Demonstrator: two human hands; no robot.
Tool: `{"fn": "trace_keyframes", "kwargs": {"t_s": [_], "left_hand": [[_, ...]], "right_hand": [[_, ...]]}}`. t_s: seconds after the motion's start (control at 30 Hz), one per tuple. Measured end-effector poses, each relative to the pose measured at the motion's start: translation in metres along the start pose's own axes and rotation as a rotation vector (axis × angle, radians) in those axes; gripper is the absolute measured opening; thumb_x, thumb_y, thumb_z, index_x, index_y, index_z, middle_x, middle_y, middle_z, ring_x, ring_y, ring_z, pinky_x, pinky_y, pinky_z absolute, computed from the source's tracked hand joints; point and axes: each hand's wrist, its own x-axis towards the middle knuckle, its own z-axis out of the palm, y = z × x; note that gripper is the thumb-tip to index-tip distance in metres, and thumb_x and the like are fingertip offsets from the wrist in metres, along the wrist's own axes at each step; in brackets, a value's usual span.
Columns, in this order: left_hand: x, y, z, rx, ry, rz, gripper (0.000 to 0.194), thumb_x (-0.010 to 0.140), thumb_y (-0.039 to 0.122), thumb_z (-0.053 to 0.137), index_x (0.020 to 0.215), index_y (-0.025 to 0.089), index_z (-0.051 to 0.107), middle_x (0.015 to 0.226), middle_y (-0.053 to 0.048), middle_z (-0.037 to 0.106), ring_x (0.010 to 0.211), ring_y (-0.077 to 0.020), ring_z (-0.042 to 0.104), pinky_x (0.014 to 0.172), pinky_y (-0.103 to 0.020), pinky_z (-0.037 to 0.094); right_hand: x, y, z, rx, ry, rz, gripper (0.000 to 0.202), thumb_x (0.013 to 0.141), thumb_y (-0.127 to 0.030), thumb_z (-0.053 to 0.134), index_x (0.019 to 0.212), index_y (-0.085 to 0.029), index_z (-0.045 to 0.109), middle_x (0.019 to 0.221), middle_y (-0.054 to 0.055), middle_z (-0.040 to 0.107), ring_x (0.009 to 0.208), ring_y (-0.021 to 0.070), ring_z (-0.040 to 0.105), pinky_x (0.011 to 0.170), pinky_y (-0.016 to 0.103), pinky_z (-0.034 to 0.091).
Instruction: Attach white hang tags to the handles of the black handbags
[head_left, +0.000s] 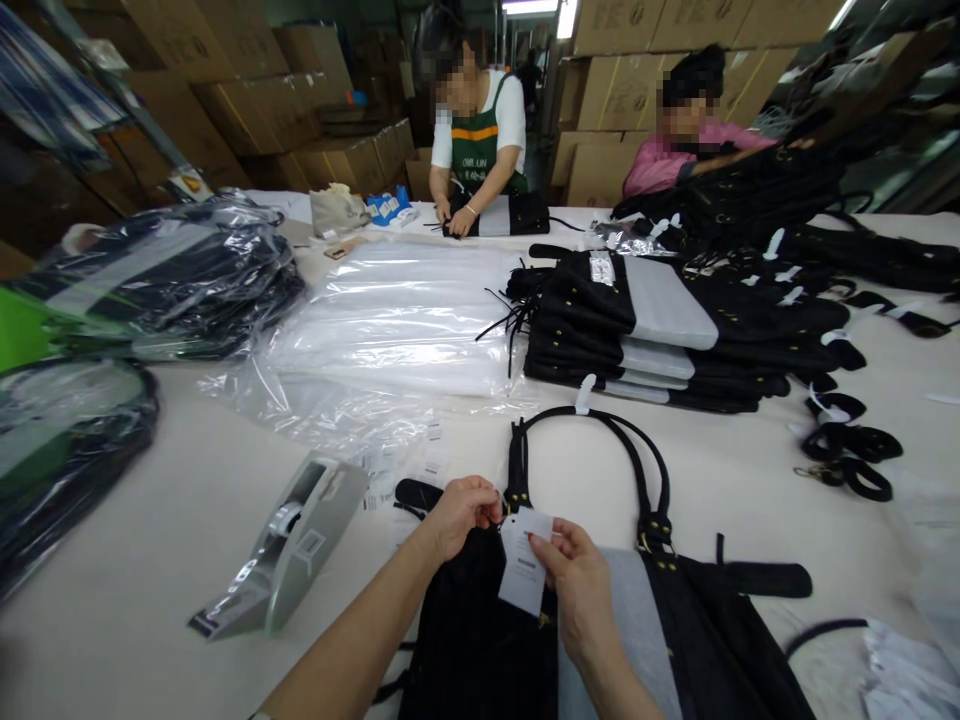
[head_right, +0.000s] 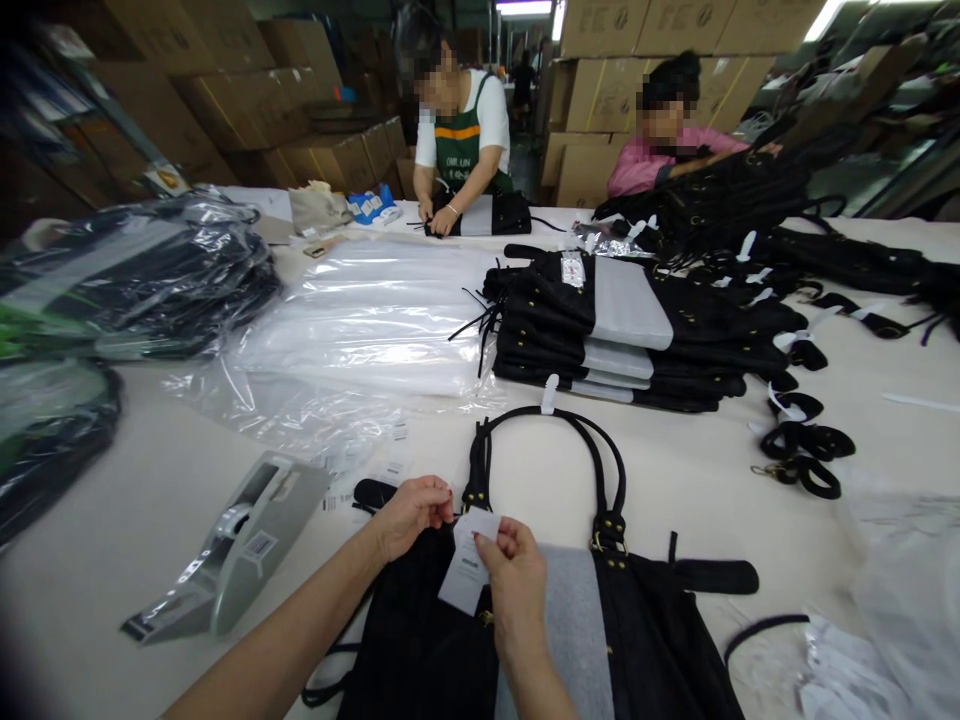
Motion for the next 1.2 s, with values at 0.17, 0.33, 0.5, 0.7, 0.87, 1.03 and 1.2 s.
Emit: {"fn": "trace_keyframes", "kwargs": {"t_s": [0.17,0.33,0.5,0.7,0.87,1.03,1.2], "left_hand": [[0.000,0.006,0.000,0.117,-0.054,-0.030,0.009,0.055,0.023,0.051,0.060,0.016,0.050,0.049,0.001,0.054,0.047,-0.0101,0.049,0.048,-0.022,0.030],[-0.013,-0.005,0.015,0.338,-0.005,0.048,0.006,0.052,0.012,0.052,0.055,0.017,0.051,0.045,0.006,0.047,0.046,-0.0083,0.040,0.049,-0.022,0.026],[-0.023,-0.020,0.023,0.541,0.104,0.140,0.011,0.055,0.007,0.051,0.057,0.018,0.048,0.050,0.008,0.043,0.051,-0.0085,0.039,0.052,-0.021,0.028],[-0.023,-0.028,0.019,0.562,0.082,0.138,0.009,0.057,0.009,0.054,0.059,0.017,0.049,0.052,0.007,0.042,0.051,-0.0088,0.040,0.051,-0.020,0.029],[-0.025,-0.034,0.016,0.553,0.014,0.166,0.009,0.056,0.011,0.054,0.061,0.018,0.050,0.055,0.006,0.045,0.054,-0.0097,0.041,0.051,-0.020,0.029],[-0.026,-0.038,0.018,0.573,0.025,0.185,0.016,0.051,0.007,0.049,0.062,0.019,0.049,0.054,0.007,0.043,0.051,-0.0090,0.038,0.050,-0.021,0.025],[-0.028,-0.028,0.013,0.249,0.052,0.175,0.011,0.052,0.011,0.048,0.061,0.017,0.050,0.053,0.005,0.045,0.051,-0.0089,0.038,0.051,-0.021,0.027]], "right_hand": [[-0.031,0.029,0.020,-0.317,-0.199,0.012,0.012,0.058,-0.016,0.056,0.066,-0.021,0.047,0.051,-0.004,0.055,0.047,0.0136,0.052,0.047,0.024,0.038],[-0.042,0.037,0.018,-0.912,-0.175,-0.222,0.019,0.069,-0.012,0.044,0.085,-0.019,0.053,0.073,0.007,0.064,0.069,0.0220,0.061,0.060,0.029,0.041],[-0.029,0.017,-0.008,-0.925,0.040,-0.373,0.025,0.079,-0.028,0.035,0.095,-0.017,0.051,0.093,0.012,0.059,0.079,0.0219,0.059,0.067,0.031,0.042],[0.000,0.012,-0.012,-0.683,-0.022,-0.065,0.017,0.064,-0.031,0.053,0.077,-0.019,0.054,0.057,0.000,0.056,0.055,0.0177,0.052,0.054,0.028,0.033],[0.009,-0.001,-0.021,-0.441,-0.123,0.055,0.006,0.057,-0.025,0.051,0.054,-0.019,0.050,0.045,-0.004,0.049,0.045,0.0120,0.044,0.046,0.024,0.030],[0.013,-0.032,-0.033,-0.314,-0.121,0.105,0.009,0.053,-0.022,0.055,0.048,-0.019,0.048,0.042,-0.006,0.048,0.042,0.0091,0.041,0.044,0.022,0.026],[0.008,-0.037,-0.025,-0.155,-0.164,0.232,0.012,0.052,-0.025,0.057,0.052,-0.017,0.048,0.037,-0.008,0.041,0.034,0.0041,0.029,0.039,0.019,0.012]]}}
